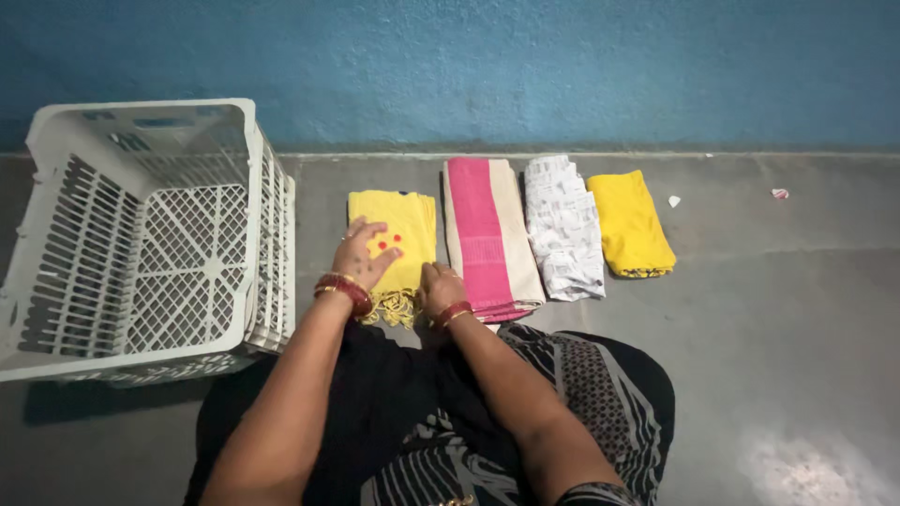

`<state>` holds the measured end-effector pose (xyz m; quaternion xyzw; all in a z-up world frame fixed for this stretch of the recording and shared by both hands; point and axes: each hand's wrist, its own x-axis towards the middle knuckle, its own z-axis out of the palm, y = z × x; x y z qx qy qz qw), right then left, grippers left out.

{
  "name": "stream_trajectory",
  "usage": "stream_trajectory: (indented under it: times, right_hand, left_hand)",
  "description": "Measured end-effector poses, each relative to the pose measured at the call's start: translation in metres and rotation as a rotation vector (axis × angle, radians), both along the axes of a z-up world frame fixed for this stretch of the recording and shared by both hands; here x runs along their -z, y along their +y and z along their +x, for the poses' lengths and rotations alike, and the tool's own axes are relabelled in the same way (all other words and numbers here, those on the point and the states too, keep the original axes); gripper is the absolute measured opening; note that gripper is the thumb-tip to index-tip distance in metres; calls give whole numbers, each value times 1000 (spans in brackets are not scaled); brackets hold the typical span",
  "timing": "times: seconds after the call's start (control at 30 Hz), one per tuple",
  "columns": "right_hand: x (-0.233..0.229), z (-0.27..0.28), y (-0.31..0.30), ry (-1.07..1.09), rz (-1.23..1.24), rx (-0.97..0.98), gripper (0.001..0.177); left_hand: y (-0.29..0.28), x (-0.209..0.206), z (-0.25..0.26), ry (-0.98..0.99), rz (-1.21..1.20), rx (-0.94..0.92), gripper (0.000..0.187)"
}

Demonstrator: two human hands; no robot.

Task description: The person folds several pieces of cloth on the floor and places them into a white plastic basket. The person folds a pink and white striped cloth, a yellow cloth with red dots, a white patterned cloth, and a solid yellow cloth, placing each into the basket after folding.

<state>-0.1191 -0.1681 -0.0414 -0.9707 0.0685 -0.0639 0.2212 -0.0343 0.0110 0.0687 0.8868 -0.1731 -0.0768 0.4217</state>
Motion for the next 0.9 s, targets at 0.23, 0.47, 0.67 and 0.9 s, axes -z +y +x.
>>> stream_trajectory:
  times: [0.23,0.47,0.67,0.9]
  right_hand:
    - [40,44,-18,-319,339,178,22]
    - [47,129,-38,-123,480,244,32]
    - [6,163,-16,-2,686,296,34]
    - [-36,159,-4,-75,197,234,27]
  left_hand:
    - [11,-3,-54,-109,207,286,62]
    - [-16,0,-39,180,763,385,72]
    - [-18,3,-31,399,904,435,71]
    - [-16,2,-27,414,880,433,69]
